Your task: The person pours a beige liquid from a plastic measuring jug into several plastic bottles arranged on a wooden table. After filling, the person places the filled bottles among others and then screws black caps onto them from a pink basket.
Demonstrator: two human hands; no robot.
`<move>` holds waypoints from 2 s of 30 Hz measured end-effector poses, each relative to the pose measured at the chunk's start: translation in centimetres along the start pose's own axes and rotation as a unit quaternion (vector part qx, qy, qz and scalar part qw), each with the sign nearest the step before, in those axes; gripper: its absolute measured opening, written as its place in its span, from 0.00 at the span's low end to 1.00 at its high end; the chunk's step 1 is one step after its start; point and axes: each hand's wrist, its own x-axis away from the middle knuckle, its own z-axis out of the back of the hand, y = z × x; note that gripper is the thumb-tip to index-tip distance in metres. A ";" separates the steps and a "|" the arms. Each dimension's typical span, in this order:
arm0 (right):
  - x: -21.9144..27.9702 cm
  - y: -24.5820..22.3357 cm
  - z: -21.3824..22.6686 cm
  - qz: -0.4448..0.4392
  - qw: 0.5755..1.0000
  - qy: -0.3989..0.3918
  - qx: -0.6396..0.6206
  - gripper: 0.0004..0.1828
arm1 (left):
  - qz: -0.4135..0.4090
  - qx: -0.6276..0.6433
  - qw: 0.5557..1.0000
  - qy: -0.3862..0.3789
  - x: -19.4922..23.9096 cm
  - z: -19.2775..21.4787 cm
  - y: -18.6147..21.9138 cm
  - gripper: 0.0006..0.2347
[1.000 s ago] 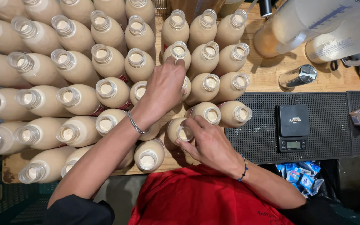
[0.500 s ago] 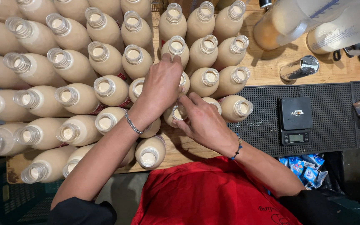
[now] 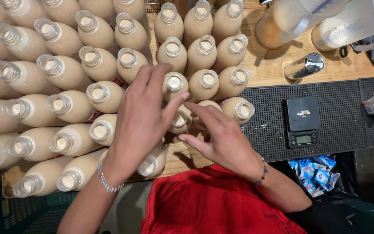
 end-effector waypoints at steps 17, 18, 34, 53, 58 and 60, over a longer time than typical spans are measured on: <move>10.5 23.0 -8.5 -0.107 0.919 0.248 -0.287 0.55 | 0.400 0.515 0.752 0.095 16.2 -24.9 -3.6 0.38; 11.4 23.5 -9.3 -0.113 0.932 0.173 -0.298 0.74 | 0.400 0.519 0.744 0.131 16.3 -26.0 -4.3 0.45; 6.2 19.7 -6.0 -0.208 0.959 0.121 -0.152 0.35 | 0.451 0.329 0.823 0.106 10.6 -22.2 -2.7 0.48; 6.8 20.7 -7.1 -0.183 0.957 0.123 -0.188 0.31 | 0.448 0.314 0.830 0.110 13.9 -26.3 -6.0 0.50; 5.9 19.9 -6.9 -0.158 0.962 0.128 -0.181 0.31 | 0.417 0.294 0.850 0.132 16.1 -29.0 -8.2 0.48; 5.7 19.7 -7.0 -0.163 0.957 0.128 -0.202 0.34 | 0.395 0.289 0.860 0.145 16.3 -29.0 -8.3 0.48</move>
